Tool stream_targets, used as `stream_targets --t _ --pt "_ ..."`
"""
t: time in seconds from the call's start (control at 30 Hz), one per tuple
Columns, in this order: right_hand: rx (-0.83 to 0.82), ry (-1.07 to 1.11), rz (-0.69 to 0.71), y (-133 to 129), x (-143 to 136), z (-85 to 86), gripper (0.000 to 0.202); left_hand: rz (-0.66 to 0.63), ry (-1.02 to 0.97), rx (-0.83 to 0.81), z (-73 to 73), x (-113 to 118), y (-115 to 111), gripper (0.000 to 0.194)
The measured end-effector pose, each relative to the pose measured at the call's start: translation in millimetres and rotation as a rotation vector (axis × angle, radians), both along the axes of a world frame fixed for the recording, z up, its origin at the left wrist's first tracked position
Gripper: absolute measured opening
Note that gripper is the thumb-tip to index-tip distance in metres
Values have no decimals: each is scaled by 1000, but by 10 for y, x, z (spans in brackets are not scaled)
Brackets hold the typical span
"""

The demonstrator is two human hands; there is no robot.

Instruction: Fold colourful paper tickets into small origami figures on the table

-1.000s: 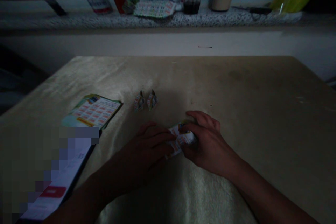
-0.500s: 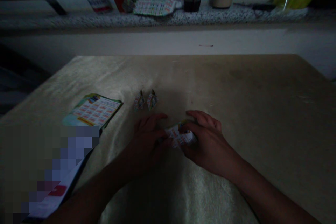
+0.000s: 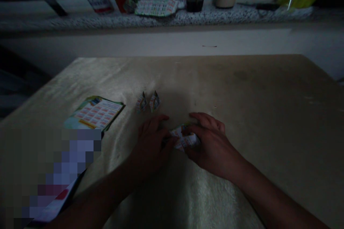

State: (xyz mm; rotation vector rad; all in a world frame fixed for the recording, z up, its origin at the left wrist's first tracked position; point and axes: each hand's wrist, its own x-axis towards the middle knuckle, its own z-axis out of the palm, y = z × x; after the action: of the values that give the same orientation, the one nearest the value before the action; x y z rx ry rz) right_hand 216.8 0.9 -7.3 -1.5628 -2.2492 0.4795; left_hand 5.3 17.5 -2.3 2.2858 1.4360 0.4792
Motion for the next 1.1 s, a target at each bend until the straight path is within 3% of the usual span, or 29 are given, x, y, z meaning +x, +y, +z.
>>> stream_targets --t 1.1 --pt "13 3 -8 -8 -2 -11 28 60 57 3 -24 20 -28 22"
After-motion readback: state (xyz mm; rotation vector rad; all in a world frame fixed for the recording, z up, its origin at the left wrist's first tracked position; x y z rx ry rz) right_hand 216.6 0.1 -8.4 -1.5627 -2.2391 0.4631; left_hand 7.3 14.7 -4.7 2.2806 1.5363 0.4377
